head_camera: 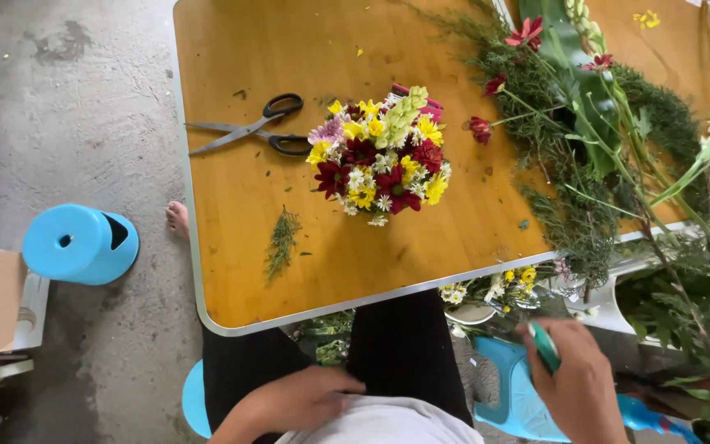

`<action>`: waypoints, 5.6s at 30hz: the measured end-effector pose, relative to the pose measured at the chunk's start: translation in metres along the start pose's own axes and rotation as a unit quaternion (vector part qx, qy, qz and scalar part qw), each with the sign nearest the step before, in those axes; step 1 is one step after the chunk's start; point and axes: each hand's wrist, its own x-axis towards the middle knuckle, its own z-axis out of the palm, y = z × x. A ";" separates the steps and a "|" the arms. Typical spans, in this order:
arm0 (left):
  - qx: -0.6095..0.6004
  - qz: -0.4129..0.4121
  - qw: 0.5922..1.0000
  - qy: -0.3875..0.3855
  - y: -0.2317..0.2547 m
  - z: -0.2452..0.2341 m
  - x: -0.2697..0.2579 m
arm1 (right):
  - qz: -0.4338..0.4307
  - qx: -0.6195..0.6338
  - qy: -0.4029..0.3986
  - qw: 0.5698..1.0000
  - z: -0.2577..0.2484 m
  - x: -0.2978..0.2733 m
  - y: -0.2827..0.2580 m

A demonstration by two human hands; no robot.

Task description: The person arranges a bouquet of flowers on a wooden table, using scissors to trim stems and a utility knife to cut tape. They add small white flowers to the arrangement and adjust the positioning of the blooms.

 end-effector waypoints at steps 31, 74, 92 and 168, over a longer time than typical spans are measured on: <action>0.152 0.098 0.730 0.659 0.062 -0.089 -0.059 | 0.003 0.039 0.024 0.999 -0.026 -0.006 -0.016; 0.392 -0.108 0.857 0.317 0.051 -0.177 -0.007 | -0.004 0.120 0.189 0.975 0.041 0.059 -0.081; 0.384 0.161 0.819 0.396 0.045 -0.077 -0.022 | -0.003 0.144 0.177 0.974 0.043 0.049 -0.055; 0.282 -0.220 0.916 0.182 -0.170 0.025 0.150 | 0.010 -0.030 0.037 0.999 0.048 0.149 -0.081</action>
